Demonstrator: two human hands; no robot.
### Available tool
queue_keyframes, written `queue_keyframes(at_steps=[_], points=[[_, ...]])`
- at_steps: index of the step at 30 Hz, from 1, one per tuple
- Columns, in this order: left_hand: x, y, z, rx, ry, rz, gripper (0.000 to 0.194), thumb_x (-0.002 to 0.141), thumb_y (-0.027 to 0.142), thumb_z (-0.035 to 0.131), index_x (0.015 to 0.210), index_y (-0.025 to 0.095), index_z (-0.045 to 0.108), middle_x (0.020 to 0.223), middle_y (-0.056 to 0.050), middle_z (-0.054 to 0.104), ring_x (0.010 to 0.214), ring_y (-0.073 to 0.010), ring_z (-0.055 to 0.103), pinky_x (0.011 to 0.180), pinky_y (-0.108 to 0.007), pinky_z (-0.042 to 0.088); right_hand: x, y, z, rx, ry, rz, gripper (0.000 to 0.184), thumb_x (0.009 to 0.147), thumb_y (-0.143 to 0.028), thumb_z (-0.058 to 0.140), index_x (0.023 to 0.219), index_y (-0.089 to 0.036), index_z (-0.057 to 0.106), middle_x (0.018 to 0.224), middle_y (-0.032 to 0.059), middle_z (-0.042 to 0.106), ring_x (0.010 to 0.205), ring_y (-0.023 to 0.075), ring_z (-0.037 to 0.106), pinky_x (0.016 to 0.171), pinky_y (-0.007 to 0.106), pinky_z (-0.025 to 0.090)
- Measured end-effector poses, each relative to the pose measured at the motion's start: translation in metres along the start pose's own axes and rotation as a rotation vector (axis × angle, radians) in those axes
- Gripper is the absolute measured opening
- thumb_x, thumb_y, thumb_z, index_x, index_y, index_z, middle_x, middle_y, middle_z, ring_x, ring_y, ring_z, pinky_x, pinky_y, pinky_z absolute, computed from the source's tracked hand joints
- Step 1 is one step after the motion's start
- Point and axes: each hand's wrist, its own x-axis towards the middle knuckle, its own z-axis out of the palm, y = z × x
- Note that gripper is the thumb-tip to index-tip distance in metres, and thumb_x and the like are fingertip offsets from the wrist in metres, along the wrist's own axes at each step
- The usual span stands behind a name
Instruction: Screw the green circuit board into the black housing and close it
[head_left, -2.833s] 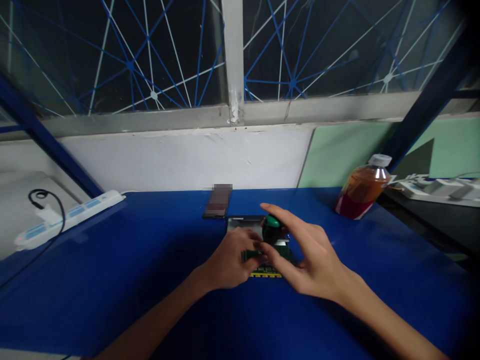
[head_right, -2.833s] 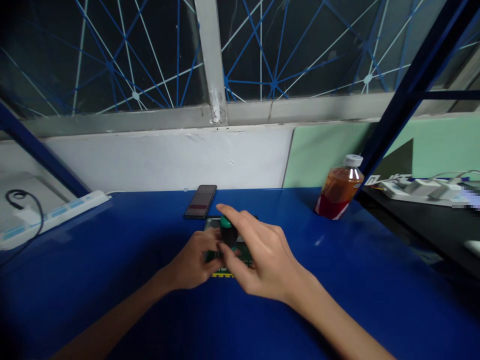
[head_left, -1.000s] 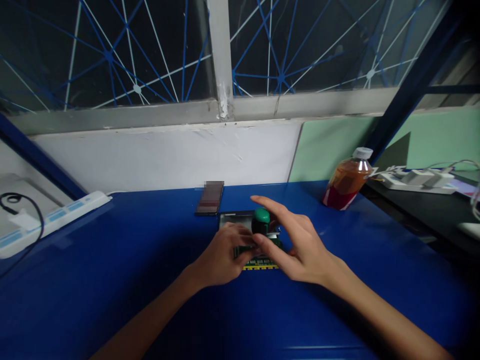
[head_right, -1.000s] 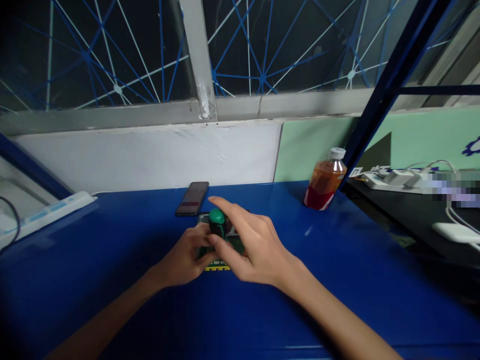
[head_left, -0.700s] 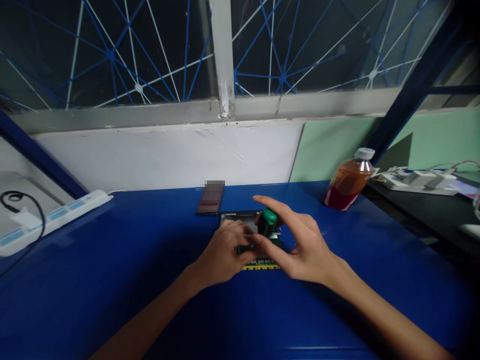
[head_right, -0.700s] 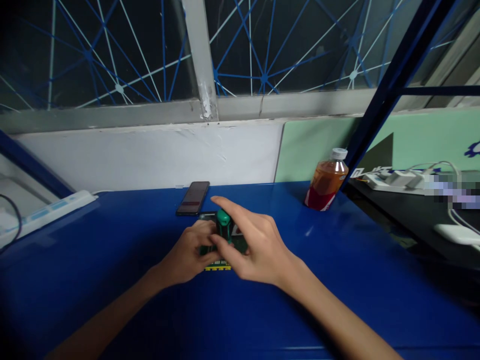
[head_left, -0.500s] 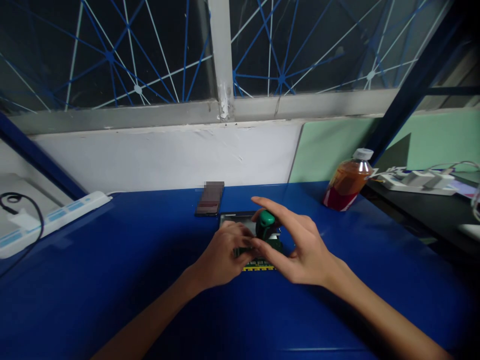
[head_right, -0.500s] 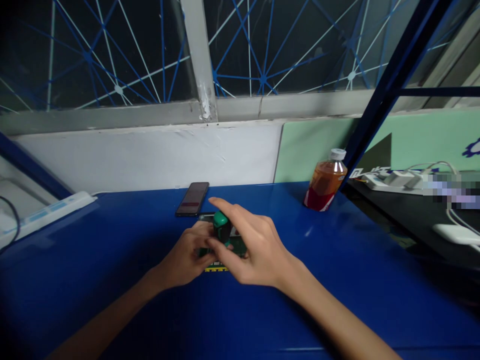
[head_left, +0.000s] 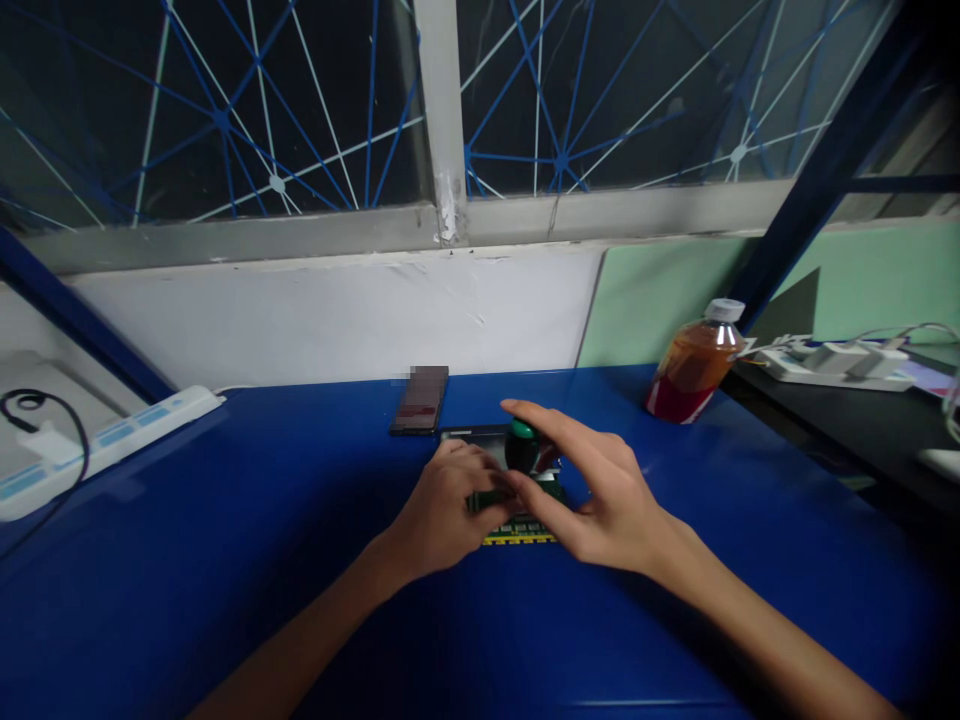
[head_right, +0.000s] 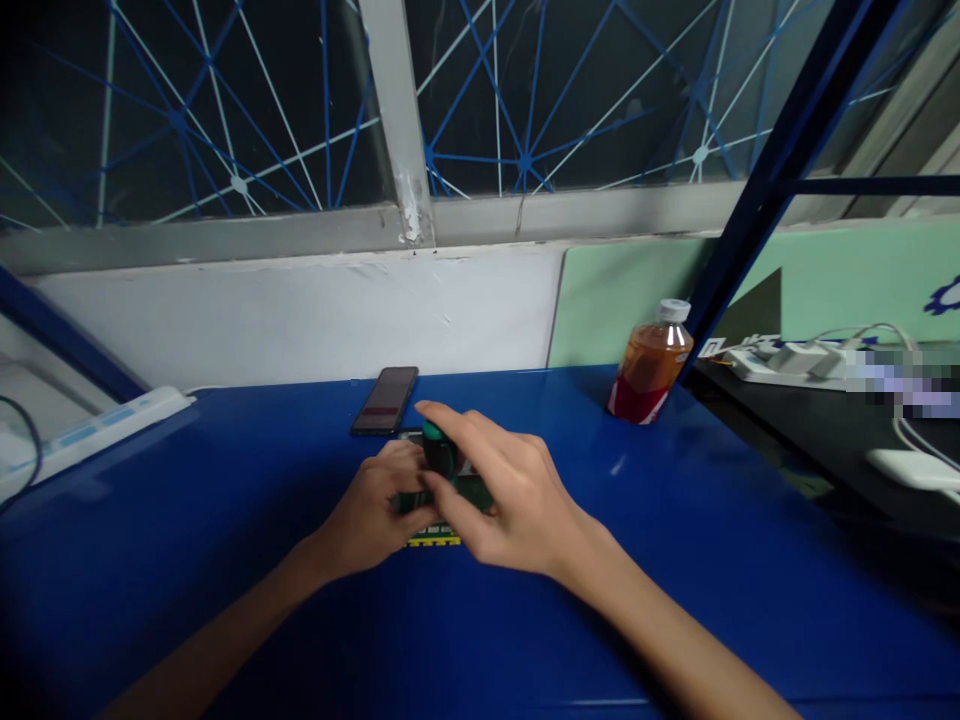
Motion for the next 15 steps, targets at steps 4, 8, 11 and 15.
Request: queue_keyframes(at_steps=[4,8,11,15], points=[[-0.0001,0.0027,-0.0003,-0.014,-0.004,0.008,0.015,0.085,0.025,0.059,0.072,0.021,0.066,0.071,0.001,0.065,0.072,-0.0154,0.059,0.075,-0.034,0.042,-0.0001,-0.0001,0.0002,0.004,-0.008,0.014,0.058,0.08,-0.018,0.058,0.136,-0.016,0.04,0.1,0.0072,0.064,0.069,0.0146,0.056,0.059,0.032,0.051],[0.0008,0.0072,-0.0035,-0.039,-0.037,0.007,0.015,0.084,0.022,0.057,0.071,0.02,0.065,0.071,0.0,0.066,0.073,-0.0165,0.059,0.074,-0.035,0.043,0.0007,-0.0005,0.0002,0.013,-0.015,0.019,0.059,0.081,-0.019,0.058,0.136,-0.017,0.04,0.101,0.0077,0.064,0.07,0.0152,0.056,0.06,0.033,0.051],[0.0014,0.0089,-0.0049,-0.053,-0.063,0.015,0.014,0.083,0.018,0.056,0.073,0.02,0.065,0.073,0.0,0.066,0.074,-0.0172,0.06,0.075,-0.036,0.043,0.0009,-0.0004,0.0001,0.004,-0.024,0.023,0.058,0.081,-0.02,0.056,0.136,-0.017,0.04,0.103,0.0081,0.064,0.074,0.0167,0.059,0.062,0.034,0.052],[0.0013,0.0074,-0.0033,-0.051,-0.049,0.014,0.009,0.081,0.019,0.059,0.075,0.02,0.066,0.077,0.0,0.067,0.077,-0.0178,0.061,0.074,-0.035,0.043,0.0011,-0.0004,-0.0005,-0.013,-0.018,0.006,0.058,0.081,-0.019,0.057,0.136,-0.015,0.04,0.103,0.0082,0.064,0.078,0.0176,0.06,0.065,0.034,0.053]])
